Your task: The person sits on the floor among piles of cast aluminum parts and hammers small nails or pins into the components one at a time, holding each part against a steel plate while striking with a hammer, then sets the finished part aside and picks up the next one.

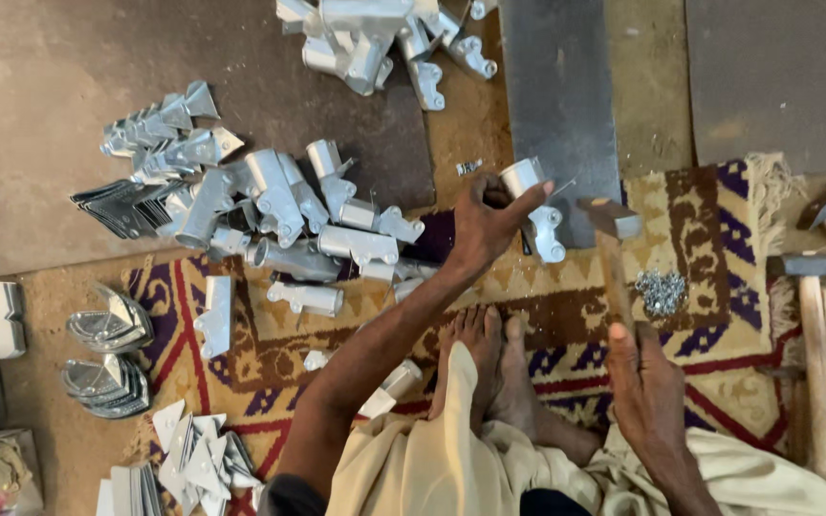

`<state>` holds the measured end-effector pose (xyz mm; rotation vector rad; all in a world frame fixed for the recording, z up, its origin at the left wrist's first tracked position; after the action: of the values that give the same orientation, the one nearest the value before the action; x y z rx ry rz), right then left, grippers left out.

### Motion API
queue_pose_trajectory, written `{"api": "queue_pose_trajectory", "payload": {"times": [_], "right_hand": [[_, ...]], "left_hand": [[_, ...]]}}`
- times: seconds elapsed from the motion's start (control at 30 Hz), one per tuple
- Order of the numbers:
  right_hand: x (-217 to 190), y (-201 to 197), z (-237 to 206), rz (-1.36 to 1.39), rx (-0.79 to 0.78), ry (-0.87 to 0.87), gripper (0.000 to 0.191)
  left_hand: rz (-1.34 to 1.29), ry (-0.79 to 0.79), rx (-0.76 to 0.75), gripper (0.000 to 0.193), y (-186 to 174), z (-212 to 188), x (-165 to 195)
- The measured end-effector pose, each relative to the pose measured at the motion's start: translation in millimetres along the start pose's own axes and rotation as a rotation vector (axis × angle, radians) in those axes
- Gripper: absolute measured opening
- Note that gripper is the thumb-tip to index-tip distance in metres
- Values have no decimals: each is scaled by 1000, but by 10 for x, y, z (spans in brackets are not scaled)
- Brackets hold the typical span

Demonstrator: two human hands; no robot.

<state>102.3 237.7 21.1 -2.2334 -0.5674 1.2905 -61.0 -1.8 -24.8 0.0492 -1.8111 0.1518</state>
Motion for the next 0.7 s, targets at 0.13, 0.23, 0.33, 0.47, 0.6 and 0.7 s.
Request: {"api": "queue_pose_trajectory", "payload": {"times": [0.13, 0.23, 0.33, 0.47, 0.6, 0.7], "right_hand": [[-43, 5, 38, -160, -56, -59, 59], [21, 52, 48, -145, -169, 157, 57], [-144, -30, -33, -208, 7, 27, 47], [-440, -116, -143, 22, 217, -392, 41], [-79, -34, -114, 312, -56, 68, 32], [25, -168, -181, 503, -14, -35, 31]], "left_hand": [[47, -9, 14, 60, 2, 32, -20], [61, 37, 21, 60, 11, 43, 13], [45, 87, 25, 59, -4, 16, 59], [-30, 42, -6, 59, 2, -20, 57], [10, 49, 7, 59, -10, 12, 54], [64, 17, 16, 59, -8, 21, 2]]}}
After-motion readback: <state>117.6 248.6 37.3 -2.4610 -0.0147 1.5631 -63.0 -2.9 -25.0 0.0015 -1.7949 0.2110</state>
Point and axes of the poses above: each hand's wrist, its own z-axis towards the middle knuckle, its own y-axis out of the palm, x = y × z, the point moved 6 cm from there along z, towards the middle knuckle, and after that the axes turned 3 degrees about z, right-handed, at the moved point
